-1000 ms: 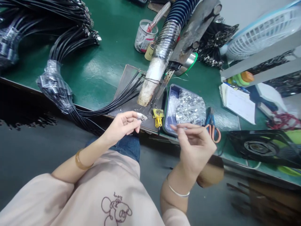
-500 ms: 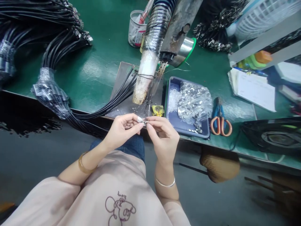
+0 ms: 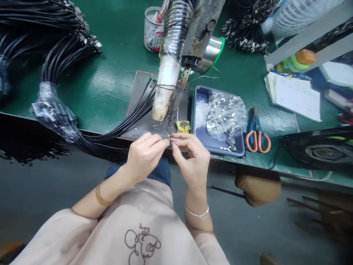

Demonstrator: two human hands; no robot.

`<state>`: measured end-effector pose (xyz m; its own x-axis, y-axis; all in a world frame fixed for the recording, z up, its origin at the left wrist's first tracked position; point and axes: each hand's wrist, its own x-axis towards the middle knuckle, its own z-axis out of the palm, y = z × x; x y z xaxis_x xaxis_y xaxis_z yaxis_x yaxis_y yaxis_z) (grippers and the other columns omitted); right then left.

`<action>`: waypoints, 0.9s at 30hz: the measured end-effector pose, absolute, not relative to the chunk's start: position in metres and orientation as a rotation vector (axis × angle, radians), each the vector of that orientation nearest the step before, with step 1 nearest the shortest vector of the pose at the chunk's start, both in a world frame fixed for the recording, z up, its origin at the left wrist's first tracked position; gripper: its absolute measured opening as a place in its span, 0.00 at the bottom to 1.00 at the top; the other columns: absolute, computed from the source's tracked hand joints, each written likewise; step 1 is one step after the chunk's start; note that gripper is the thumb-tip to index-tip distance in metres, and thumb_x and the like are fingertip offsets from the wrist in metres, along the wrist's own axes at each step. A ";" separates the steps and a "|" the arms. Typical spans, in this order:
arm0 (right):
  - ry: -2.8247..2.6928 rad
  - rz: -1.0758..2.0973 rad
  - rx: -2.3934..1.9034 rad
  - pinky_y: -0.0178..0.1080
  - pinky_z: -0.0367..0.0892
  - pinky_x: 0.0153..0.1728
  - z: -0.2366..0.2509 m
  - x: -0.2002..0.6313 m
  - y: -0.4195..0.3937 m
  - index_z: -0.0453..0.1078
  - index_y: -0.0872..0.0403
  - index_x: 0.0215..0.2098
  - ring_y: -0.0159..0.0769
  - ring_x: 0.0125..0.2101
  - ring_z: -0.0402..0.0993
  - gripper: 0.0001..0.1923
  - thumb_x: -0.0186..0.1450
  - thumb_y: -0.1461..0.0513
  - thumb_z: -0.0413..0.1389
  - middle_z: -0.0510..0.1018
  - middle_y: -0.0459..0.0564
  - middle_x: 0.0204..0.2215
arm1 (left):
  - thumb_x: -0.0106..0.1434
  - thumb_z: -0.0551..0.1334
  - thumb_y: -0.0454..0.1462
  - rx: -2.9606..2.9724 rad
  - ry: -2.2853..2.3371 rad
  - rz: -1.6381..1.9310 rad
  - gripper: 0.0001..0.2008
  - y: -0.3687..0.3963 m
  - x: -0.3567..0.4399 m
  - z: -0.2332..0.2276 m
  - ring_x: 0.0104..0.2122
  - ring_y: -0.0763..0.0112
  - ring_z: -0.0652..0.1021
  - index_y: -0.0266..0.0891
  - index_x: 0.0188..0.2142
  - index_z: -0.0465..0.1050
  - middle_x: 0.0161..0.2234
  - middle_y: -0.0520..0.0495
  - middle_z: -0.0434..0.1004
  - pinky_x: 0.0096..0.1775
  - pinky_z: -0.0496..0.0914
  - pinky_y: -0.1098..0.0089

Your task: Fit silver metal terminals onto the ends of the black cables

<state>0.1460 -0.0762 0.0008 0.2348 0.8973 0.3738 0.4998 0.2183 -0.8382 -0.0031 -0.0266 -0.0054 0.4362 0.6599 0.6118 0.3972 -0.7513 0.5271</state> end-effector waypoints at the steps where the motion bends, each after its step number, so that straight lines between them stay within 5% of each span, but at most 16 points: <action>1: -1.422 0.436 -1.424 0.41 0.80 0.41 0.001 0.145 -0.077 0.74 0.52 0.31 0.37 0.41 0.82 0.07 0.65 0.69 0.58 0.82 0.48 0.39 | 0.70 0.57 0.30 2.372 0.908 1.214 0.11 -0.028 -0.003 -0.005 0.27 0.71 0.74 0.37 0.31 0.74 0.27 0.47 0.78 0.36 0.68 0.71; 8: -1.476 0.087 -1.368 0.42 0.80 0.44 -0.004 0.132 -0.083 0.76 0.50 0.35 0.37 0.41 0.82 0.08 0.64 0.70 0.60 0.83 0.48 0.41 | 0.69 0.58 0.39 1.411 0.743 0.703 0.11 -0.027 -0.010 0.002 0.19 0.79 0.67 0.37 0.30 0.67 0.19 0.56 0.67 0.25 0.62 0.76; 27: -1.212 0.839 -1.232 0.37 0.80 0.37 -0.005 0.143 -0.077 0.79 0.49 0.33 0.35 0.37 0.82 0.03 0.64 0.63 0.63 0.82 0.48 0.38 | 0.59 0.69 0.42 1.089 0.663 0.663 0.13 -0.020 -0.017 0.000 0.22 0.78 0.69 0.34 0.26 0.74 0.20 0.52 0.72 0.28 0.66 0.75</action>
<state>0.1433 -0.0766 -0.0050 0.2095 0.9536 0.2161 0.1333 0.1911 -0.9725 -0.0166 -0.0200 -0.0001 0.6312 0.7601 -0.1544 -0.1544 0.3181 0.9354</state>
